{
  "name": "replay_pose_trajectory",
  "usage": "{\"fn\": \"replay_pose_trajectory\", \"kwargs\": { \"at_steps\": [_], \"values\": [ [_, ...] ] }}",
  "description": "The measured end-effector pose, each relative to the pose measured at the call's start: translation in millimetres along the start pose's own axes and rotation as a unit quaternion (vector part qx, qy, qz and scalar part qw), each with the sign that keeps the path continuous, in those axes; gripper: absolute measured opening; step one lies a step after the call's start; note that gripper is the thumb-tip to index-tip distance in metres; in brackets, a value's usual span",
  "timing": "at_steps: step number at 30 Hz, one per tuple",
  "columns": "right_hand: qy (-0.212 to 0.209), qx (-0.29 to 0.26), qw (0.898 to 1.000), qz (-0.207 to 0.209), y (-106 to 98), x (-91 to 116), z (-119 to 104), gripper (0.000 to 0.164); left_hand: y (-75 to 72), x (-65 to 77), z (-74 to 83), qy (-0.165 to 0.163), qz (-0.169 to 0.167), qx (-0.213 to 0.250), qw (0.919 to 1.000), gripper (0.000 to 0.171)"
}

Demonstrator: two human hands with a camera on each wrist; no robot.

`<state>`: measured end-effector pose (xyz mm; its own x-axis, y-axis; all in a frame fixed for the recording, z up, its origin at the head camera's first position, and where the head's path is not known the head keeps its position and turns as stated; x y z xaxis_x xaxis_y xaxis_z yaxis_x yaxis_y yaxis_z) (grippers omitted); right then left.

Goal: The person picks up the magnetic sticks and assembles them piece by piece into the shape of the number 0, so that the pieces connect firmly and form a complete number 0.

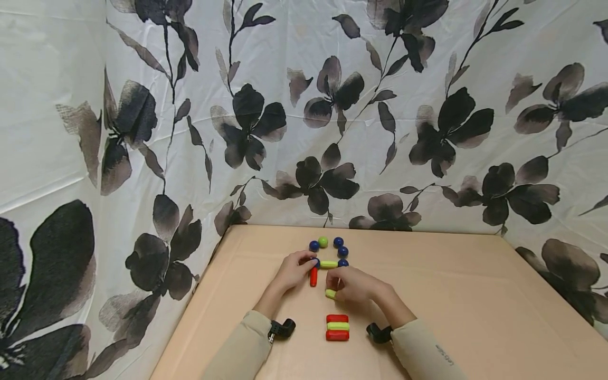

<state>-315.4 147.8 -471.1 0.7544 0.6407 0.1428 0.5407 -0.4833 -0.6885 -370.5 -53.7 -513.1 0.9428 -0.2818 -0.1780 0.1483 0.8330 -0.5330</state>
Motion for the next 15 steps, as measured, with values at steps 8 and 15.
{"fn": "replay_pose_trajectory", "kwargs": {
  "at_steps": [8, 15],
  "values": [
    [-0.017, 0.066, 0.998, 0.016, -1.4, -1.5, 3.3, 0.021, 0.6, -1.0, -0.2, 0.001, 0.001, -0.007, 1.0000, 0.033],
    [0.014, 0.061, 0.998, 0.014, -2.0, -1.5, 8.4, 0.019, 0.5, -0.4, 0.9, 0.002, 0.000, -0.011, 0.9999, 0.032]
  ]
}}
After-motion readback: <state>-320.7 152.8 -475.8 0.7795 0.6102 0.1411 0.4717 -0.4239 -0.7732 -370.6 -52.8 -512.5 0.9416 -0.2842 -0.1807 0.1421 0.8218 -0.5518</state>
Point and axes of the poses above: each hand's wrist, its own x-axis away from the middle knuckle, its own y-axis out of the palm, z = x × y, the point moved 3 cm from there along -x, towards the middle knuckle, and after that the axes turned 5 degrees about -x, right-handed, at the moved point
